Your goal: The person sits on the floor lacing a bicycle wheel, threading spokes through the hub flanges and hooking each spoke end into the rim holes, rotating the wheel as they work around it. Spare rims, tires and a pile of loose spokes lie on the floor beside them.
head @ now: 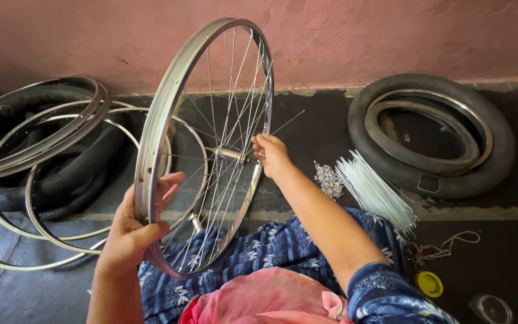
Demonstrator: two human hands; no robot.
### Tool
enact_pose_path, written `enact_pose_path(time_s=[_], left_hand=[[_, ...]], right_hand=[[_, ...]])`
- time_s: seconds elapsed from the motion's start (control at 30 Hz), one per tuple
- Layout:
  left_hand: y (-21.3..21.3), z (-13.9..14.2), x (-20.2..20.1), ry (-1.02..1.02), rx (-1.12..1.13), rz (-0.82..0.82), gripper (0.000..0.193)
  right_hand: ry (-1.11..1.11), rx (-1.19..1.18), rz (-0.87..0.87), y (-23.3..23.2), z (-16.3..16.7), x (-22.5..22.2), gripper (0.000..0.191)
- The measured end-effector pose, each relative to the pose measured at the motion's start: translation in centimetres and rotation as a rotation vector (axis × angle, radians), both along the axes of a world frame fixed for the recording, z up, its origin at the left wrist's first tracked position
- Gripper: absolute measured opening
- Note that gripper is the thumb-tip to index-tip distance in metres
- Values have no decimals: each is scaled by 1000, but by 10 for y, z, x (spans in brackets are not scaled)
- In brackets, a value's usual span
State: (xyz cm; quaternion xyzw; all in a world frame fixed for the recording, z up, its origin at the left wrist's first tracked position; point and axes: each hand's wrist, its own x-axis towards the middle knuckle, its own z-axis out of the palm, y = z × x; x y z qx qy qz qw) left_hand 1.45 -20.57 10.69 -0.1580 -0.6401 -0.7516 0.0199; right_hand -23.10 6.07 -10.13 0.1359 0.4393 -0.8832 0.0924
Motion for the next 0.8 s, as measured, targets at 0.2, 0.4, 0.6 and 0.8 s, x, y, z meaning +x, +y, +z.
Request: enact_pose_path(time_s=[0.2, 0.4, 0.6, 0.8], left_hand=[[2, -4, 3, 22, -3, -15, 79], [6, -5, 4, 23, -14, -36, 76], [10, -3, 5, 5, -36, -40, 76], [12, -2, 3, 34, -83, -25, 73]], right_hand=[[701, 569, -543, -24, 20, 8, 22], [275, 579, -257, -19, 37, -16, 28], [939, 948, -823, -5, 62, 26, 32], [1444, 856, -329, -22, 106, 100, 44]])
